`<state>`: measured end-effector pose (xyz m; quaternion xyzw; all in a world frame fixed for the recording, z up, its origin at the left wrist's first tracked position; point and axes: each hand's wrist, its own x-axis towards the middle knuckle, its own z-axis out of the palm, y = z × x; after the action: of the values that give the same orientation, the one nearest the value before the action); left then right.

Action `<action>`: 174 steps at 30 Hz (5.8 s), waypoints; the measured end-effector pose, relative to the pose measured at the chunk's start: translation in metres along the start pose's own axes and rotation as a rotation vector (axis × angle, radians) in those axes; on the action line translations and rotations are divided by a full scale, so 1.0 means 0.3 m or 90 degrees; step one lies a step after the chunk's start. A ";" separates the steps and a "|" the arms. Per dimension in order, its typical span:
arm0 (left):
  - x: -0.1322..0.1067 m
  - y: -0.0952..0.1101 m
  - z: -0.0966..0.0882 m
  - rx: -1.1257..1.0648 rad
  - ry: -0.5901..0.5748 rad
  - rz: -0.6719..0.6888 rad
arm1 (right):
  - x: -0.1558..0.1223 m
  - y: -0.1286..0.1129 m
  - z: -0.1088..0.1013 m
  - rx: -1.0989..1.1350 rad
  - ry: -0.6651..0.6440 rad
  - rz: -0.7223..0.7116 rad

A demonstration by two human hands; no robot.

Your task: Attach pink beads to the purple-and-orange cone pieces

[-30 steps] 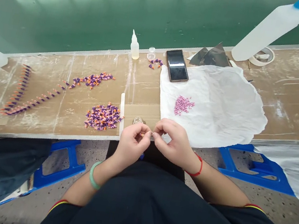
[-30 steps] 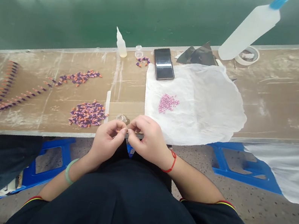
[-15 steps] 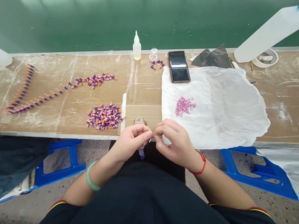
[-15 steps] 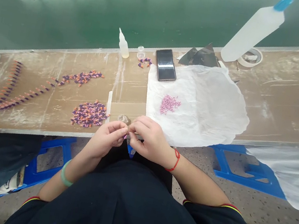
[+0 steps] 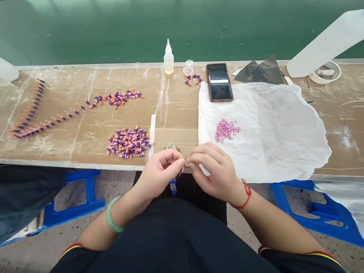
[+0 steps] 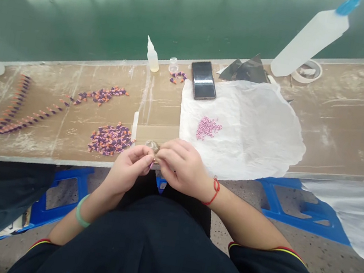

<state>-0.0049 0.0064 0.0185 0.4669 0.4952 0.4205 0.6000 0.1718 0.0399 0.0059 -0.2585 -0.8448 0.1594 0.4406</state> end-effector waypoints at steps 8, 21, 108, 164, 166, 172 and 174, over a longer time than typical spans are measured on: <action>-0.019 0.017 -0.008 0.495 0.139 0.562 | 0.025 -0.070 -0.006 0.436 -0.066 0.472; -0.007 0.012 -0.035 0.532 0.101 0.624 | 0.046 -0.086 -0.001 0.452 -0.081 0.492; -0.104 -0.052 -0.070 -0.192 0.199 0.139 | 0.166 -0.091 0.023 0.148 -0.264 0.143; 0.531 -0.161 -0.880 0.698 0.366 0.205 | 0.121 0.095 -0.064 0.279 -0.100 0.599; 0.551 -0.147 -0.854 0.703 0.320 0.228 | 0.120 0.096 -0.067 0.280 -0.088 0.599; 0.609 -0.103 -0.746 0.729 0.166 0.304 | 0.114 0.095 -0.079 0.285 -0.066 0.600; 0.630 -0.094 -0.714 0.732 0.125 0.328 | 0.110 0.091 -0.084 0.285 -0.058 0.604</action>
<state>-0.1856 0.2139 -0.0628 0.7778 0.5664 0.2589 0.0853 0.1851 0.0823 0.0284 -0.5049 -0.5982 0.5291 0.3276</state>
